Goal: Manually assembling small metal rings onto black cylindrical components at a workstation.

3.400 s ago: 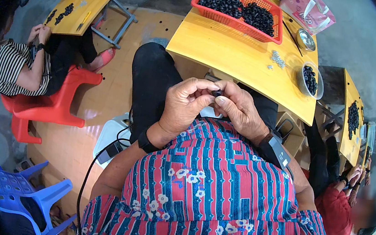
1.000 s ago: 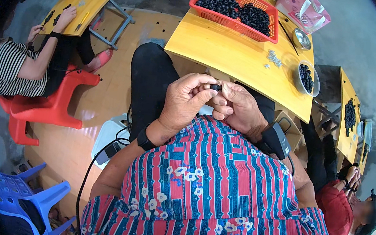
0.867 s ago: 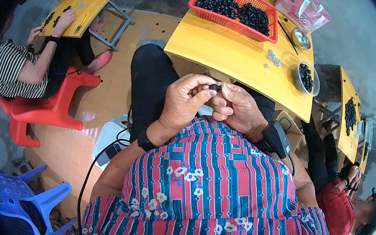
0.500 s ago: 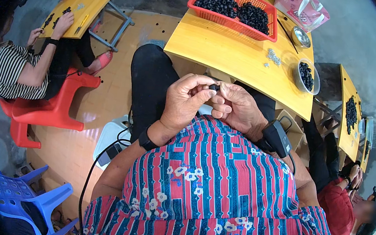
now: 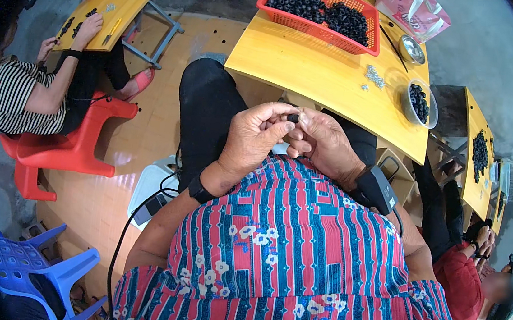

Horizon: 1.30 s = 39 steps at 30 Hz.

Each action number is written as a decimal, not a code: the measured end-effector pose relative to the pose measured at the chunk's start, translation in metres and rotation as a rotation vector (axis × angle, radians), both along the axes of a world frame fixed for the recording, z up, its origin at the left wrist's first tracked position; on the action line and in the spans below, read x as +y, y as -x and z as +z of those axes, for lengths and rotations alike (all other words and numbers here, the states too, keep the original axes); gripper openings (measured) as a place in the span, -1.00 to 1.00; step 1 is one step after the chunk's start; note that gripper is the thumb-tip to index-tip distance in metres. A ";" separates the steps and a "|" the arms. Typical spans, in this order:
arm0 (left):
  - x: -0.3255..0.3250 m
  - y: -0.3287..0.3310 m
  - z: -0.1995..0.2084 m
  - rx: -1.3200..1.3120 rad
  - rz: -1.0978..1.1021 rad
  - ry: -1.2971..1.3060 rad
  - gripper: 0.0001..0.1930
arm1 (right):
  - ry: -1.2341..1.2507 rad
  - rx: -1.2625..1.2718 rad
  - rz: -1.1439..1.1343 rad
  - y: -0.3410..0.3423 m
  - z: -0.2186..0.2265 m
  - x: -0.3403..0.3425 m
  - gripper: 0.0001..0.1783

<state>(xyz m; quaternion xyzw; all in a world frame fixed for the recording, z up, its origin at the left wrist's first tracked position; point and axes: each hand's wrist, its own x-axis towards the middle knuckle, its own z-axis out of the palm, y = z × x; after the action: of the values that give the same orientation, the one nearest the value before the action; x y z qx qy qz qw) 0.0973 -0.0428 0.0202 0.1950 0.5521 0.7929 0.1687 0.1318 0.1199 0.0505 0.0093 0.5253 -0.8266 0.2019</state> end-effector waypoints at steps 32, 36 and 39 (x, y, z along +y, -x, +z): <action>0.001 0.000 0.002 -0.064 -0.107 0.064 -0.55 | -0.187 0.154 0.058 0.001 0.000 -0.002 -0.76; 0.000 -0.001 0.000 -0.052 -0.096 0.084 -0.58 | -0.252 0.162 0.059 0.000 0.001 -0.002 -0.76; 0.000 -0.002 -0.001 -0.045 -0.070 0.096 -0.59 | -0.255 0.168 0.045 0.000 -0.003 -0.004 -0.77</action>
<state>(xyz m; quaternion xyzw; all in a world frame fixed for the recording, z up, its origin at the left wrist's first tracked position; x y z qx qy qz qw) 0.0997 -0.0429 0.0196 0.1879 0.5784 0.7634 0.2177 0.1318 0.1159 0.0478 -0.0459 0.6411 -0.7463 0.1730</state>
